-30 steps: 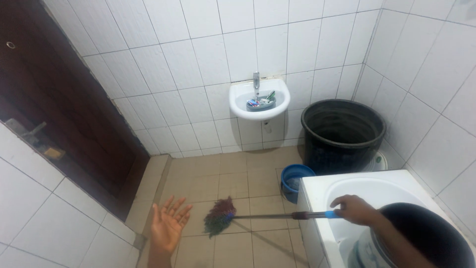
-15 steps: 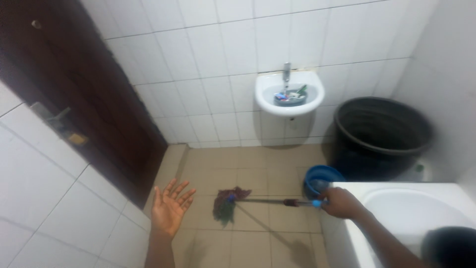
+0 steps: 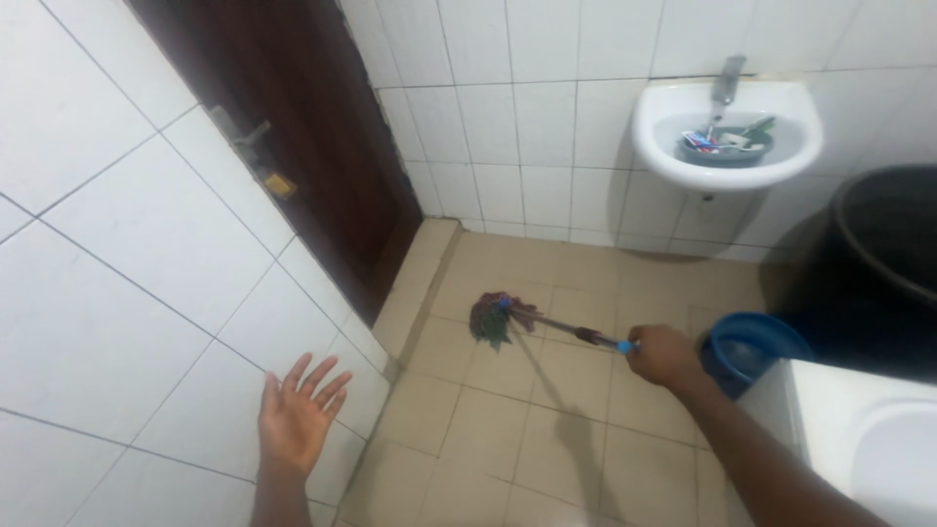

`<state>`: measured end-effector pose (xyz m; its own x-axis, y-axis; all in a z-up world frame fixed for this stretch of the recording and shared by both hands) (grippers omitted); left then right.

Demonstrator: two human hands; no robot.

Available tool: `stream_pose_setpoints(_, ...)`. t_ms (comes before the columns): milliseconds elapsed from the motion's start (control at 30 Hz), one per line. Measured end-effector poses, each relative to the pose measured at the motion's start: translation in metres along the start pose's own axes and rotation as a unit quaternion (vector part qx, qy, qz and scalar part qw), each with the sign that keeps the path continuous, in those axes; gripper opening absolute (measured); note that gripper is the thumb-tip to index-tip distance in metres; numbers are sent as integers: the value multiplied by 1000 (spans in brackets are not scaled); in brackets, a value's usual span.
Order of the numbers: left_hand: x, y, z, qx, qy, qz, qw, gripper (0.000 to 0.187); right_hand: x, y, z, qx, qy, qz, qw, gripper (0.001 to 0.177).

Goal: The recorder is mopping the floor in a bathroom.

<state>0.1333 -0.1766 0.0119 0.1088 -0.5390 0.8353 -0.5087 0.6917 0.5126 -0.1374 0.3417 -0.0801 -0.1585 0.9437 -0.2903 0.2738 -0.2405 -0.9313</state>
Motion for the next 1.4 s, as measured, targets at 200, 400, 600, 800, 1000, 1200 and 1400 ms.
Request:
stream_pose_setpoints(200, -5, 3, -12, -2, 3, -11, 1000, 76, 76, 57, 15, -15, -19, 8, 1000, 35)
stream_pose_setpoints(400, -44, 60, 1, -80, -12, -19, 997, 76, 174, 54, -22, -21, 48, -7, 999, 32)
stream_pose_setpoints(600, -94, 138, -10, -125, -48, -8, 991, 74, 230, -20, -113, -45, 109, 47, 992, 26)
stream_pose_setpoints(800, -136, 216, -28, -203, -63, -29, 977, 78, 291, -81, -189, -61, 165, 37, 984, 24)
stream_pose_setpoints(1000, -158, 276, -57, -247, -67, -24, 966, 78, 364, -144, -255, -88, 230, 78, 966, 25)
stream_pose_setpoints(1200, -179, 268, -58, -229, -85, -9, 970, 79, 416, -136, -277, -80, 212, -6, 974, 26)
stream_pose_setpoints(1400, -174, 258, -52, -206, -95, -1, 974, 79, 346, -140, -263, -79, 243, 97, 962, 27)
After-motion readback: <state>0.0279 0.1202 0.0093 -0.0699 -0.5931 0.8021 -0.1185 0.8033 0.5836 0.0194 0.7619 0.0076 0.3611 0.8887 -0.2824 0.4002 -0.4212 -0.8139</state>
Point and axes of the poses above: each hand's wrist, its own z-axis towards the middle knuckle, its own y-axis out of the palm, x = y × z, the point moved 10 cm from there along z, towards the middle knuckle, and after that the axes turned 4 degrees about -x, right-handed, at the moved point
